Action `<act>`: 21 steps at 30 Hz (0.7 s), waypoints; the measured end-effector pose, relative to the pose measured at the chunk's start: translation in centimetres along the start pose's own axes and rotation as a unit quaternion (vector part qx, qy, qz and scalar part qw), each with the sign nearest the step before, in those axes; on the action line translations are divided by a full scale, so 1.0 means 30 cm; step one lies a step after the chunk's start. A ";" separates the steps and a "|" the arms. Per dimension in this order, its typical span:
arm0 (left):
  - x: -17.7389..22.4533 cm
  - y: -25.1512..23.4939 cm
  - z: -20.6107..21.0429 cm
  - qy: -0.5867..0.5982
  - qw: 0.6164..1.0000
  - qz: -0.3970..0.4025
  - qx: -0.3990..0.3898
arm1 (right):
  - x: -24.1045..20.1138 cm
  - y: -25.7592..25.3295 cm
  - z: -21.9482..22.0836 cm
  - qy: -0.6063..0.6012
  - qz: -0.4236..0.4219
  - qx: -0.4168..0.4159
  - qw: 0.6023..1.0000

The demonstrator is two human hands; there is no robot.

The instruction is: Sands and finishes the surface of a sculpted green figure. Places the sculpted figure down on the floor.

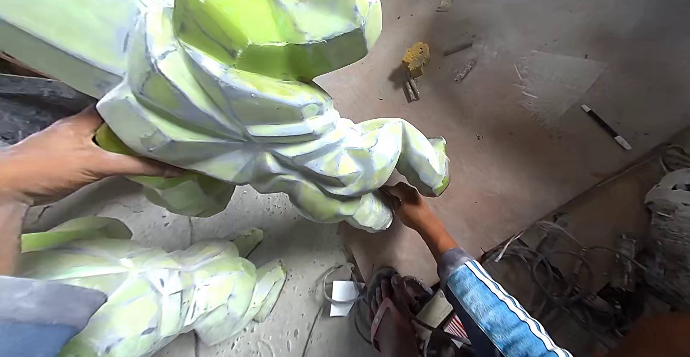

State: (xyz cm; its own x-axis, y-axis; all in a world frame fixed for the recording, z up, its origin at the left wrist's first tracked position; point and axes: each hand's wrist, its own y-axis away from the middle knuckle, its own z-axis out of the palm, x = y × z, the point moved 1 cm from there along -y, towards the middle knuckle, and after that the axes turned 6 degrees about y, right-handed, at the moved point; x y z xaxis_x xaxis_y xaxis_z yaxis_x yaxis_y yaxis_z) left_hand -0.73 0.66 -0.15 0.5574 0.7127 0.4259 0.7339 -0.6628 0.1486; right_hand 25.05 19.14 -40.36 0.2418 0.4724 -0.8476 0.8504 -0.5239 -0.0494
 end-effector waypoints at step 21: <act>-0.079 -0.035 -0.013 -0.009 0.999 0.030 -0.007 | 0.006 -0.110 0.063 0.014 0.119 0.049 0.992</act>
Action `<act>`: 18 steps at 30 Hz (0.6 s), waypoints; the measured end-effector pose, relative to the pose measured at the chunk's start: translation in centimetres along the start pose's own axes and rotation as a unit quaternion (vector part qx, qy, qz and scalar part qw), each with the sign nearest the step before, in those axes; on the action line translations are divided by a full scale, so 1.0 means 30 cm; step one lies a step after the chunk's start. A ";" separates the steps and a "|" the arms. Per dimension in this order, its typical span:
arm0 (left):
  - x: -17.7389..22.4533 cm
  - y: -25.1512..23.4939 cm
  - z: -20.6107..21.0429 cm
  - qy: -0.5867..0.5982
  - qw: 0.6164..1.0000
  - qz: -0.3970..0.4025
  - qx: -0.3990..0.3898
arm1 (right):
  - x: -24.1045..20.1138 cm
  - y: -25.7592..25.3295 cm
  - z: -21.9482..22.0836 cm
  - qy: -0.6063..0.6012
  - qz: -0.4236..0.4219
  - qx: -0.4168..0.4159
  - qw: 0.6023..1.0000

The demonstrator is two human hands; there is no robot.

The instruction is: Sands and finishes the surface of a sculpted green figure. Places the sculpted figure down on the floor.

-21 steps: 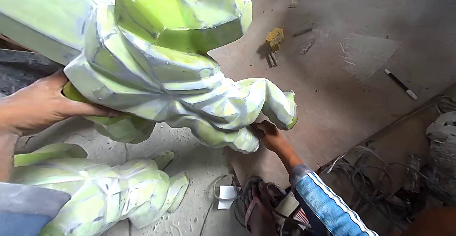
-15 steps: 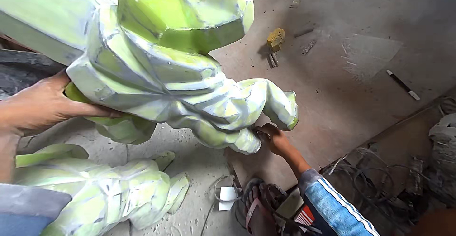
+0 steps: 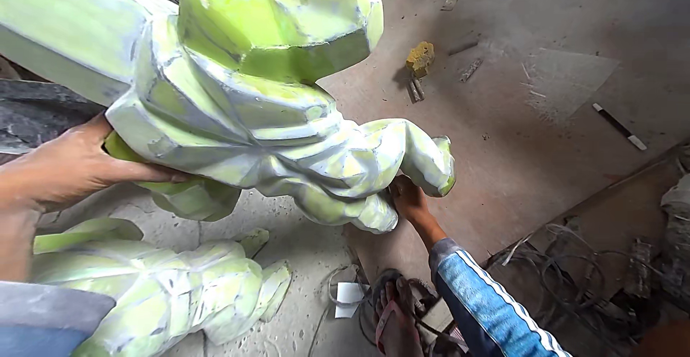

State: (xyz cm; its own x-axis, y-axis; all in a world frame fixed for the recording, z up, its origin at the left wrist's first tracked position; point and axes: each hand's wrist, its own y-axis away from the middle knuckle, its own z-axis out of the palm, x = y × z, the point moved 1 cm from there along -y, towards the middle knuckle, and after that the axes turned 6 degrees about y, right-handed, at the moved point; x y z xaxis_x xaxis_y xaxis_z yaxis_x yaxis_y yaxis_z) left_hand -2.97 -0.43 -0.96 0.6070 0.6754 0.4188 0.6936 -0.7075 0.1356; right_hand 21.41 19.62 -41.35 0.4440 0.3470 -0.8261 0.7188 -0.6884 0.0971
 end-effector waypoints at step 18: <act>-0.030 -0.012 -0.012 0.008 1.000 0.026 -0.006 | 0.091 0.081 -0.057 0.008 0.001 0.010 1.000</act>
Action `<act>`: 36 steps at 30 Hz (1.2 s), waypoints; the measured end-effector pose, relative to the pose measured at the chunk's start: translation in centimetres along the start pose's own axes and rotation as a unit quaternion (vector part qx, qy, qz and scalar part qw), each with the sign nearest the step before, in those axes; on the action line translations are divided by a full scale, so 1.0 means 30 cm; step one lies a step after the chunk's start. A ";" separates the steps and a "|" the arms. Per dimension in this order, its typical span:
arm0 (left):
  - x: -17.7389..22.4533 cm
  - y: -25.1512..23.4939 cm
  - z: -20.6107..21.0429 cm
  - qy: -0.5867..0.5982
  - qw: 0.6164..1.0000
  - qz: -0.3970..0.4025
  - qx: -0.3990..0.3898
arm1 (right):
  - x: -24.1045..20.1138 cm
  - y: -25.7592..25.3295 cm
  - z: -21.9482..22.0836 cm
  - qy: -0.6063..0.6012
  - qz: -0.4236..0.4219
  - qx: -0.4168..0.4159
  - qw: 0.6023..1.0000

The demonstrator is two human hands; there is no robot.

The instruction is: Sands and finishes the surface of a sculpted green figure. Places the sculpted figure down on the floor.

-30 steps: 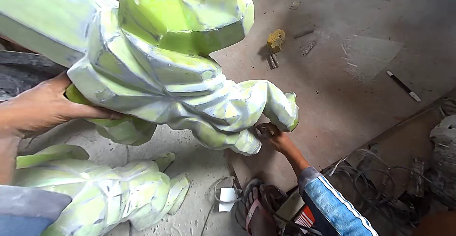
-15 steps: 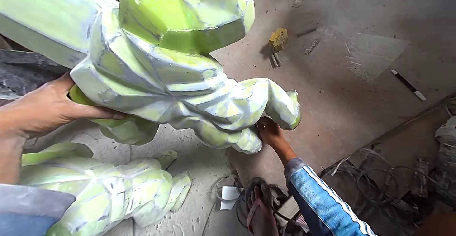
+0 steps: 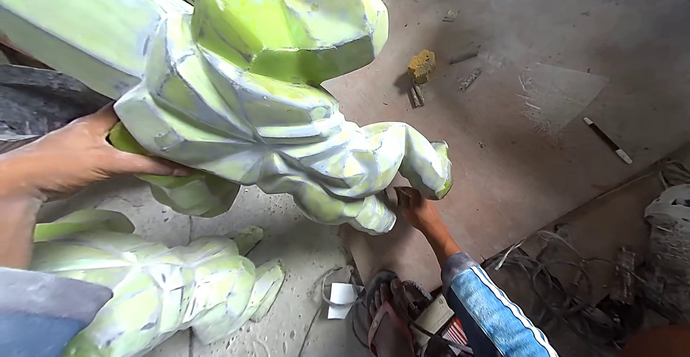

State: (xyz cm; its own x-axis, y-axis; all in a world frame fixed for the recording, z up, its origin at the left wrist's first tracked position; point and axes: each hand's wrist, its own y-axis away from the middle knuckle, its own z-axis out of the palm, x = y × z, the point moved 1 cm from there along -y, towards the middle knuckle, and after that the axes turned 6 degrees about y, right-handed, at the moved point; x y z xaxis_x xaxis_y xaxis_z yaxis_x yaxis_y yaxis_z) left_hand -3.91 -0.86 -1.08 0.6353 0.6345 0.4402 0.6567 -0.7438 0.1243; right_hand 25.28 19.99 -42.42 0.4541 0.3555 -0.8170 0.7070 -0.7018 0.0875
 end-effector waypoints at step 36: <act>-0.143 -0.030 -0.032 -0.008 0.999 0.033 0.000 | -0.132 -0.079 -0.020 0.065 -0.023 -0.118 0.991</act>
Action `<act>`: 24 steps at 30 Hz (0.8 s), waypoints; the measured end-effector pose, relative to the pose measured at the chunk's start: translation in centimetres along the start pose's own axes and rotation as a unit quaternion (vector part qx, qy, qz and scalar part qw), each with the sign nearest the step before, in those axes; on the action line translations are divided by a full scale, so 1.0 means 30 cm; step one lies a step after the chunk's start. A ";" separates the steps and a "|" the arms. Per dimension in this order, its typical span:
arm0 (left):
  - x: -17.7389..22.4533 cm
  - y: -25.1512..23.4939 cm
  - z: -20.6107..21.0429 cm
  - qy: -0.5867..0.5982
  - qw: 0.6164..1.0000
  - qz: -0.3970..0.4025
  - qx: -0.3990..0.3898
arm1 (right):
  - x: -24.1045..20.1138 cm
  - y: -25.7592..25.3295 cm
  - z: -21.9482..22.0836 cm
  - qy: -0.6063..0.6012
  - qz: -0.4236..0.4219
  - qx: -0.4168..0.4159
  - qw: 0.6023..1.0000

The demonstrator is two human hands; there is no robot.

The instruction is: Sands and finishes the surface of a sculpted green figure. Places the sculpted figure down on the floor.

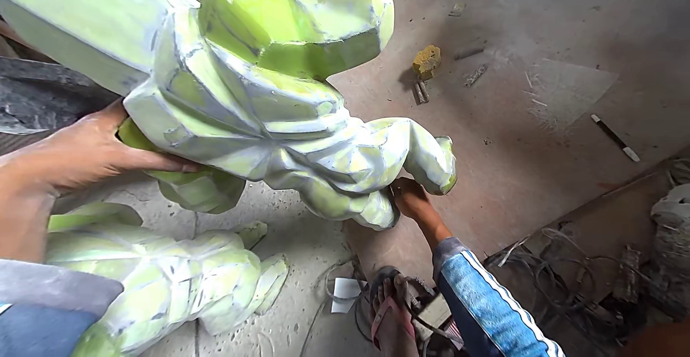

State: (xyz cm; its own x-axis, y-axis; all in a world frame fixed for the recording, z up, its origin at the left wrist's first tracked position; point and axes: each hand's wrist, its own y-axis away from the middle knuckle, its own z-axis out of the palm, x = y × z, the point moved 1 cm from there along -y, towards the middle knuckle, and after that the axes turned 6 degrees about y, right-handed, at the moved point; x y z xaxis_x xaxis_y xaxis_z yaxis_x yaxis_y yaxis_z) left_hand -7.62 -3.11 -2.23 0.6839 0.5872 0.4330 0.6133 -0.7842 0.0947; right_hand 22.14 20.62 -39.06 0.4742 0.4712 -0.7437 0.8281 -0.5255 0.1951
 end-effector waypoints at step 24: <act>-0.007 0.031 0.004 0.022 0.999 -0.023 0.006 | 0.019 0.001 -0.025 -0.030 -0.075 -0.059 0.995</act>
State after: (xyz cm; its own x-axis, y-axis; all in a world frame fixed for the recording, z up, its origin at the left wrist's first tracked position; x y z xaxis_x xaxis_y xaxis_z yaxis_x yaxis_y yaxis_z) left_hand -7.14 -3.94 -2.34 0.6376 0.6130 0.4667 0.6481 -0.7543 0.1053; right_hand 22.67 21.41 -39.00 0.3269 0.4930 -0.8063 0.9194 -0.3634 0.1506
